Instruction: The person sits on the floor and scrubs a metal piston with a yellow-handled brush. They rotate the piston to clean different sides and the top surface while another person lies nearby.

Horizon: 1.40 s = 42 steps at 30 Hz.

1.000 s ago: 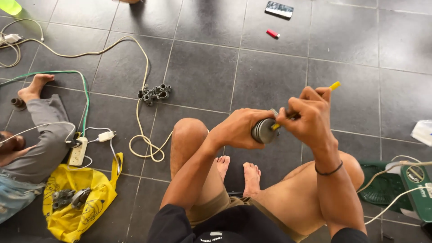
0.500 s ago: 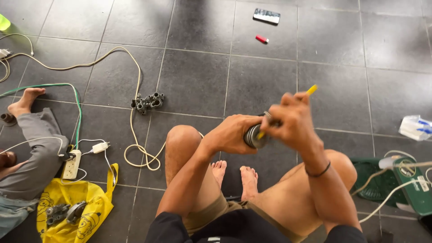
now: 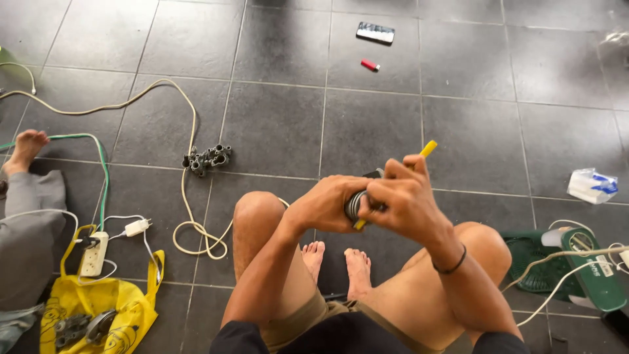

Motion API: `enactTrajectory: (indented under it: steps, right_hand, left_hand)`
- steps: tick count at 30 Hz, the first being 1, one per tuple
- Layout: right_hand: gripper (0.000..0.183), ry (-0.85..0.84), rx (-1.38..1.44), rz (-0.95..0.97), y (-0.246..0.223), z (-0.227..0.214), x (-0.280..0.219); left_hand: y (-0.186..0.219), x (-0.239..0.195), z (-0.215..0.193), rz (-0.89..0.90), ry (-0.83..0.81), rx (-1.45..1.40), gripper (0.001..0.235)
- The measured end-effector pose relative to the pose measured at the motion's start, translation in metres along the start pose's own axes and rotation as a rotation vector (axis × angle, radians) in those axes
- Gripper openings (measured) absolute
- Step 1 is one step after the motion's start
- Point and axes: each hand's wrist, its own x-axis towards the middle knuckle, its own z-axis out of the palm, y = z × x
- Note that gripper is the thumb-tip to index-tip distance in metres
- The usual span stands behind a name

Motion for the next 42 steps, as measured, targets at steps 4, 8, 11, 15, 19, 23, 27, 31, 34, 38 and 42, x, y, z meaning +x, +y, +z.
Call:
enactTrajectory:
  steps: [4, 8, 11, 15, 19, 23, 27, 31, 34, 38, 42]
  right_hand:
    - [0.036, 0.04, -0.016, 0.108, 0.036, 0.001, -0.006]
    - [0.034, 0.006, -0.034, 0.029, 0.01, 0.002, 0.003]
    - [0.034, 0.008, -0.007, 0.055, 0.034, 0.006, -0.006]
    - [0.034, 0.016, -0.054, 0.06, 0.015, -0.01, 0.005]
    - [0.032, -0.004, 0.041, 0.019, 0.023, 0.006, -0.006]
    - [0.034, 0.03, 0.004, 0.059, 0.019, -0.006, 0.001]
    - [0.036, -0.005, 0.034, 0.032, 0.015, 0.001, 0.0]
    - [0.035, 0.046, -0.008, 0.106, 0.037, 0.001, -0.006]
    - [0.031, -0.003, 0.015, 0.025, 0.013, 0.002, -0.001]
    - [0.03, 0.037, -0.01, 0.059, 0.028, 0.001, -0.004]
    - [0.03, 0.013, 0.024, -0.034, -0.006, -0.007, 0.004]
  left_hand:
    - [-0.01, -0.002, 0.005, -0.043, -0.001, -0.004, 0.074]
    - [-0.016, 0.002, 0.007, -0.02, -0.011, -0.032, 0.064]
    - [-0.011, 0.0, 0.007, -0.02, -0.024, -0.033, 0.061]
    - [0.006, 0.0, 0.0, -0.01, -0.029, -0.073, 0.049]
    - [-0.008, 0.0, 0.007, -0.05, -0.049, -0.068, 0.061]
    - [0.011, 0.003, 0.0, -0.036, -0.04, -0.072, 0.053]
    - [0.017, 0.006, -0.005, -0.022, -0.031, -0.059, 0.036]
    - [0.015, 0.004, -0.003, -0.024, -0.035, -0.058, 0.06]
    - [0.012, 0.002, -0.001, -0.071, -0.059, -0.039, 0.051]
    - [0.009, -0.001, 0.002, -0.063, -0.053, -0.054, 0.052]
    - [0.009, 0.001, -0.002, 0.015, -0.039, -0.05, 0.05]
